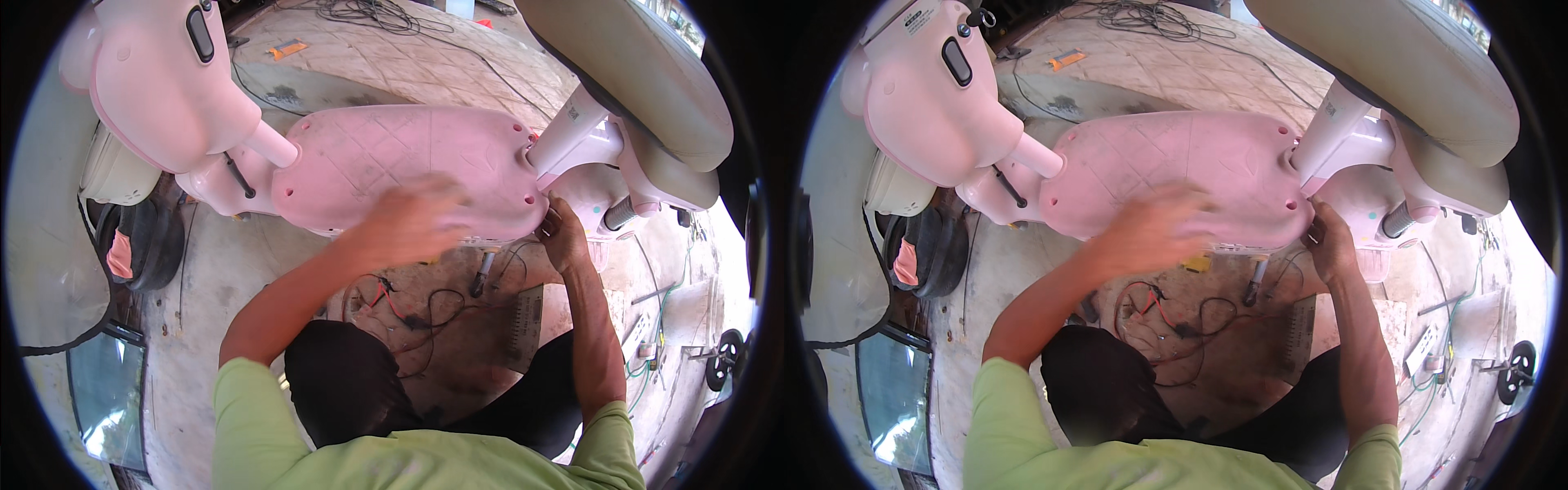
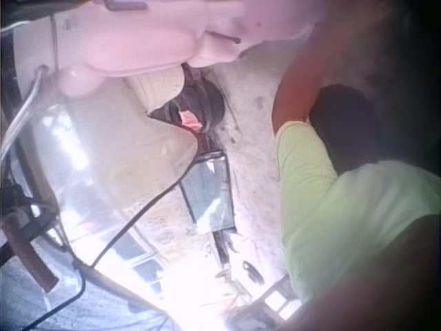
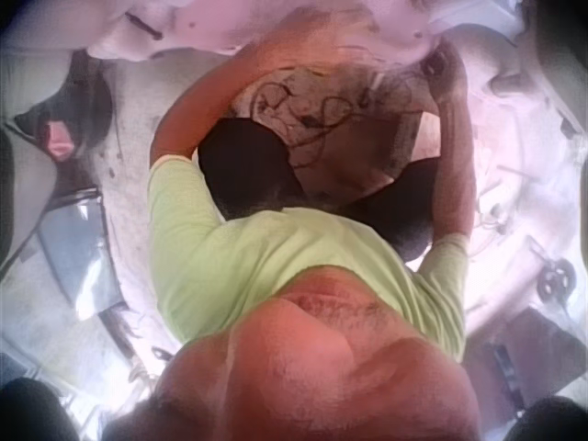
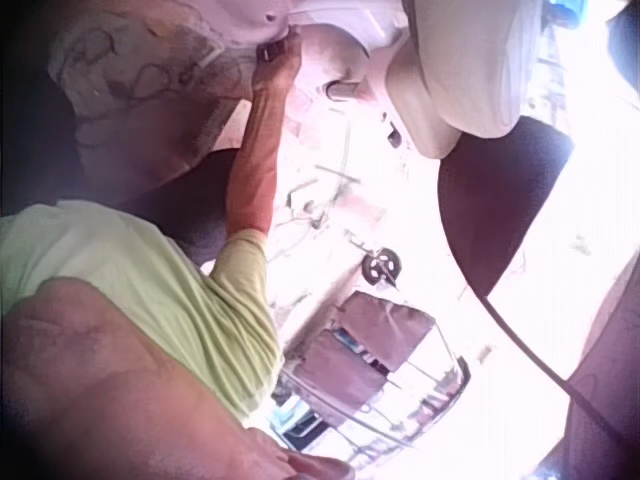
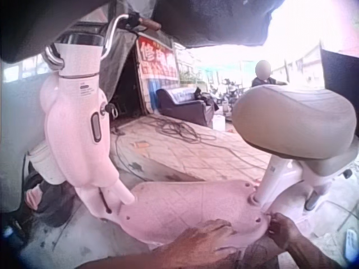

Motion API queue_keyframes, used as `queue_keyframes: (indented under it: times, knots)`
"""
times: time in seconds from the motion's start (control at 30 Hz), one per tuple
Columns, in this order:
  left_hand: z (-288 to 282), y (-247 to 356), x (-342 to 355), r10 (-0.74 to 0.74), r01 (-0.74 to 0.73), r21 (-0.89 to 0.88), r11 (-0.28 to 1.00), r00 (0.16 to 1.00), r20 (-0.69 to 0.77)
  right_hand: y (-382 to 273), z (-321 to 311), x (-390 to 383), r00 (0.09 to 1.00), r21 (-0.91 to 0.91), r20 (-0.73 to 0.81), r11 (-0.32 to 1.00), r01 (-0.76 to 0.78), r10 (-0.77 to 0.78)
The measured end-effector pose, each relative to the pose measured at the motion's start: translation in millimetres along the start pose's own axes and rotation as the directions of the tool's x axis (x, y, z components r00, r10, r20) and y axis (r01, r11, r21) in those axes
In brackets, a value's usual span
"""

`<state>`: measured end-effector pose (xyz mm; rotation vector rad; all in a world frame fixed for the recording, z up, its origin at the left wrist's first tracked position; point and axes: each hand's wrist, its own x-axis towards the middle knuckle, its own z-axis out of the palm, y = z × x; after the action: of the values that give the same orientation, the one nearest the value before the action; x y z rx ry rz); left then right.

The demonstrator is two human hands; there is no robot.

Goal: The person works on the battery compartment of a pink electric scooter, adjusting wires and battery terminals with a screwdriver. They then reattach the pink plastic cover and secure a yellow retaining bar underneath.

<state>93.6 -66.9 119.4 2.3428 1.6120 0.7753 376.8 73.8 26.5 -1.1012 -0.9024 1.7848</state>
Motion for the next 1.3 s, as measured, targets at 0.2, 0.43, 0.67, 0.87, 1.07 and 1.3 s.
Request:
queue_keyframes:
  times: [0.2,0.43,0.67,0.87,1.07,1.3]
  knots:
    - [-46.1,-142.7,-150.4,-0.581,0.695,-0.159,0.702,0.429,-0.691,-2.3,18.7,4.8,1.0,-0.164,0.008,0.986,0.023,-0.022]
    - [-20.1,-199.2,-152.2,-0.885,0.483,-0.744,0.461,0.316,-0.344,32.6,15.1,52.7,0.991,-0.011,-0.058,0.993,0.116,-0.117]
    - [-65.1,-158.2,-140.0,-0.88,0.45,-0.76,0.469,0.314,-0.357,45.5,19.9,54.5,0.955,0.049,-0.154,0.963,0.264,-0.254]
    - [-78.7,-141.9,-133.8,-0.837,0.275,-0.801,0.532,0.315,-0.447,19.3,26.9,37.4,0.927,0.156,-0.104,0.915,0.372,-0.359]
    - [-55.8,-171.5,-139.0,-0.868,0.206,-0.865,0.457,0.316,-0.383,-25.1,47.8,0.6,0.79,0.039,-0.055,0.789,0.613,-0.611]
    - [-40.6,-191.0,-152.2,-0.892,0.147,-0.911,0.386,0.311,-0.328,-76.0,84.0,-18.3,0.767,-0.047,0.039,0.766,0.641,-0.64]
